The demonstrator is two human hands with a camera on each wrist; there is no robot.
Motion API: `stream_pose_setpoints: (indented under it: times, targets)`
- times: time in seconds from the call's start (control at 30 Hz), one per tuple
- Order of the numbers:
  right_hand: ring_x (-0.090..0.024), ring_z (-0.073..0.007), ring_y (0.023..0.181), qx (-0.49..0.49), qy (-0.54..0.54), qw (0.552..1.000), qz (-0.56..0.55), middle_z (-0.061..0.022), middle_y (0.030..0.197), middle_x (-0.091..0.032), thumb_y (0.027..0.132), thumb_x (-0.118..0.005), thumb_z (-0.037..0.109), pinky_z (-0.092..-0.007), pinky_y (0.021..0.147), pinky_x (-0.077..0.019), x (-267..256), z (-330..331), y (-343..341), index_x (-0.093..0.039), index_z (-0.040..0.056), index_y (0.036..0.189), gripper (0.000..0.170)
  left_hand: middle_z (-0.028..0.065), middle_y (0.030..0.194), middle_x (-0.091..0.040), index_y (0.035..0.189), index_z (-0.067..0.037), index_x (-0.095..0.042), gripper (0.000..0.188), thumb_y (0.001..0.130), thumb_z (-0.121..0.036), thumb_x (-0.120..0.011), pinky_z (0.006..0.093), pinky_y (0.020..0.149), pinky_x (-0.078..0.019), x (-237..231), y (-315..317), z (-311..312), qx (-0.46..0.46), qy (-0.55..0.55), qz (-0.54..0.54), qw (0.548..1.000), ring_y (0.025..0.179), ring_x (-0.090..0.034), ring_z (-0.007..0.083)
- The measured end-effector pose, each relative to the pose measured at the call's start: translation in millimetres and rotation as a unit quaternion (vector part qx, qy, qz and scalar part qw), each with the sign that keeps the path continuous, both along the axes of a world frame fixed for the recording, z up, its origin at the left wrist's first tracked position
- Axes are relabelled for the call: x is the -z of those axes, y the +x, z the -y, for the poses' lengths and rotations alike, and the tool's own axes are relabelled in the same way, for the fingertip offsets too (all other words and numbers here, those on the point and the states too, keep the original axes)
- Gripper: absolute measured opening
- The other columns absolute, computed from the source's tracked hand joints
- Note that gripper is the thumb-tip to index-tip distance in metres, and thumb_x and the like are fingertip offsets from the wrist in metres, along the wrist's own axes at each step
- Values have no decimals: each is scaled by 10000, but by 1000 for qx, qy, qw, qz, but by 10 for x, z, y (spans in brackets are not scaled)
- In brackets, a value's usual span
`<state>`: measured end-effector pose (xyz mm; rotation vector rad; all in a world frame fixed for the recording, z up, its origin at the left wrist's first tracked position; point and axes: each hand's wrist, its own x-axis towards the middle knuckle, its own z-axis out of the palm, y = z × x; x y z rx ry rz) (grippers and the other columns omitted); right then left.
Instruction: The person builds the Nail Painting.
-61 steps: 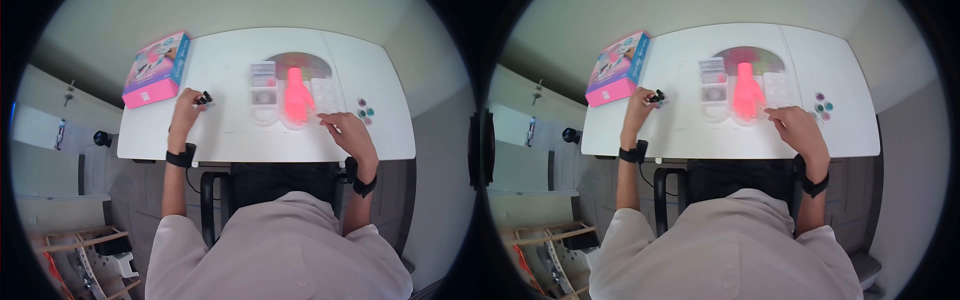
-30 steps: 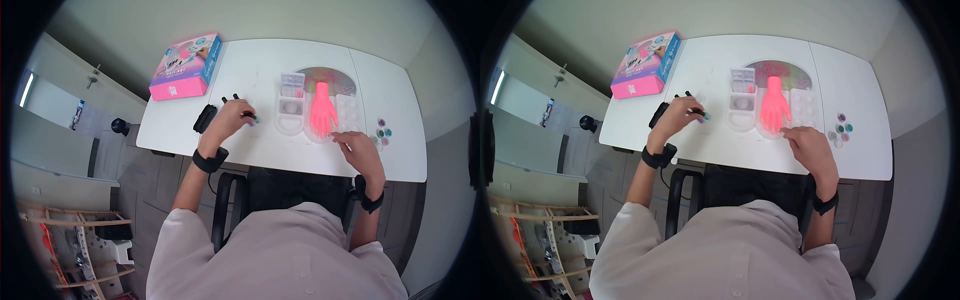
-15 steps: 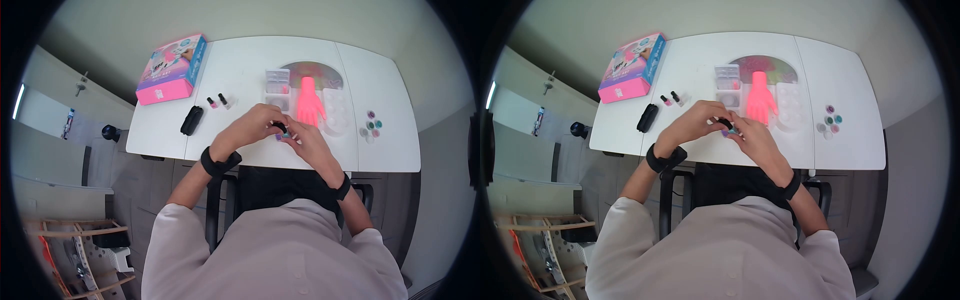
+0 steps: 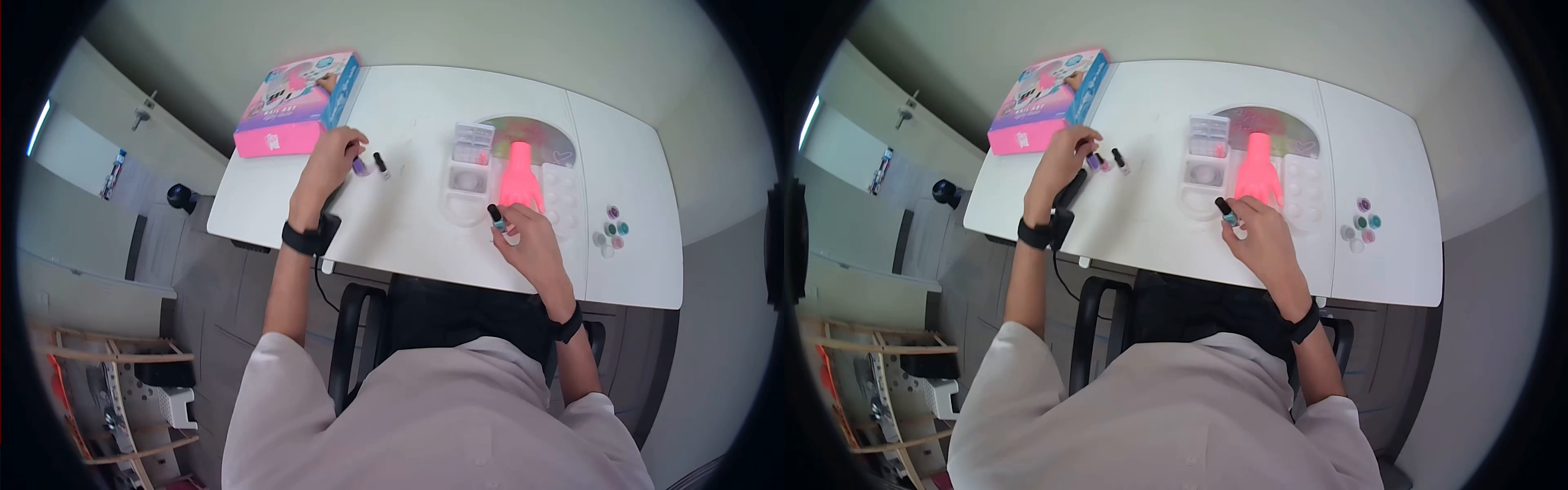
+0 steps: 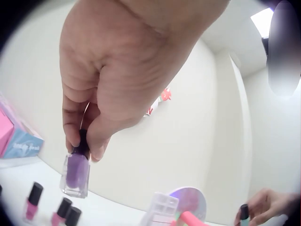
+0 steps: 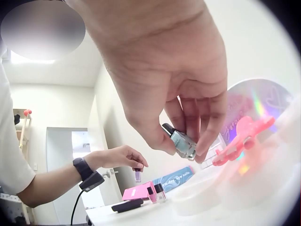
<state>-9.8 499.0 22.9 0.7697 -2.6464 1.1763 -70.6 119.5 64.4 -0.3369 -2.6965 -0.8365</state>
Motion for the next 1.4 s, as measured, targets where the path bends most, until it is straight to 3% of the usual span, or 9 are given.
stream_pose_setpoints:
  times: [0.17, 0.33, 0.47, 0.53, 0.63, 1.07, 1.17, 1.27, 1.4]
  targets:
    - [-699, -281, 765, -12, -16, 1000, -17, -131, 1002, -699, 814, -768, 12, -359, 702, -584, 33, 23, -26, -721, 1, 1159, 348, 127, 886, -706, 978, 34, -741, 170, 827, -4, -809, 355, 723, -535, -87, -69, 50, 12, -18, -24, 999, 767, -667, 247]
    - [-690, -270, 779, 17, -47, 999, 8, -145, 1038, -684, 855, -772, -2, -366, 701, -580, -47, 84, 22, -640, 45, 1305, 472, 119, 923, -707, 964, 35, -739, 142, 834, 31, -796, 342, 768, -567, -107, 34, -34, 0, 24, 1, 1000, 820, -692, 237]
    - [-686, -275, 780, 6, -23, 1000, 11, -160, 1038, -676, 880, -769, 10, -378, 697, -574, -95, 50, 10, -620, 80, 1348, 496, 102, 1010, -707, 992, 31, -743, 139, 859, 68, -764, 322, 790, -601, -151, 193, -389, 93, 82, 19, 992, 861, -712, 232]
    - [-677, -290, 778, 1, -35, 999, -22, -171, 980, -674, 895, -764, 24, -396, 704, -566, -95, 68, -19, -622, 91, 1328, 461, 90, 1063, -705, 1036, 21, -749, 157, 886, 69, -746, 315, 803, -622, -15, 188, -622, 175, 106, 22, 979, 892, -719, 215]
    - [-675, -313, 792, 37, -25, 999, -29, -159, 917, -682, 900, -769, 55, -417, 699, -553, -43, 54, -51, -626, 83, 1257, 385, 95, 1068, -709, 1053, 20, -750, 167, 896, 72, -738, 319, 798, -623, 148, 222, -978, 203, 144, 47, 967, 911, -721, 205]
    - [-684, -335, 821, 28, -26, 999, -37, -127, 899, -697, 865, -769, 13, -434, 728, -538, -23, 77, -173, -707, 34, 1062, 208, 149, 1007, -694, 1025, 24, -721, 201, 832, 75, -735, 389, 796, -598, 562, 35, -1297, 199, -5, -16, 980, 894, -718, 316]
    - [-695, -327, 836, -10, -61, 997, -49, -124, 915, -694, 832, -762, -46, -434, 742, -545, -7, 147, -257, -745, 5, 1003, 179, 160, 1056, -685, 1032, 26, -729, 212, 821, 23, -749, 441, 857, -570, 571, 38, -1315, 181, 27, 50, 982, 992, -685, 367]
    - [-705, -319, 843, 0, -40, 998, -44, -129, 946, -699, 807, -756, -80, -428, 745, -556, -55, 194, -255, -762, -3, 973, 183, 147, 973, -683, 1000, 23, -728, 198, 817, -4, -796, 403, 769, -584, 590, 55, -1314, 172, 2, -22, 985, 861, -709, 322]
    - [-709, -311, 835, 4, -14, 998, -55, -117, 983, -710, 793, -739, -98, -414, 743, -569, -50, 229, -310, -767, -6, 966, 197, 143, 963, -680, 975, 19, -733, 184, 811, -18, -807, 401, 763, -579, 582, 38, -1315, 171, -4, -21, 985, 853, -702, 323]
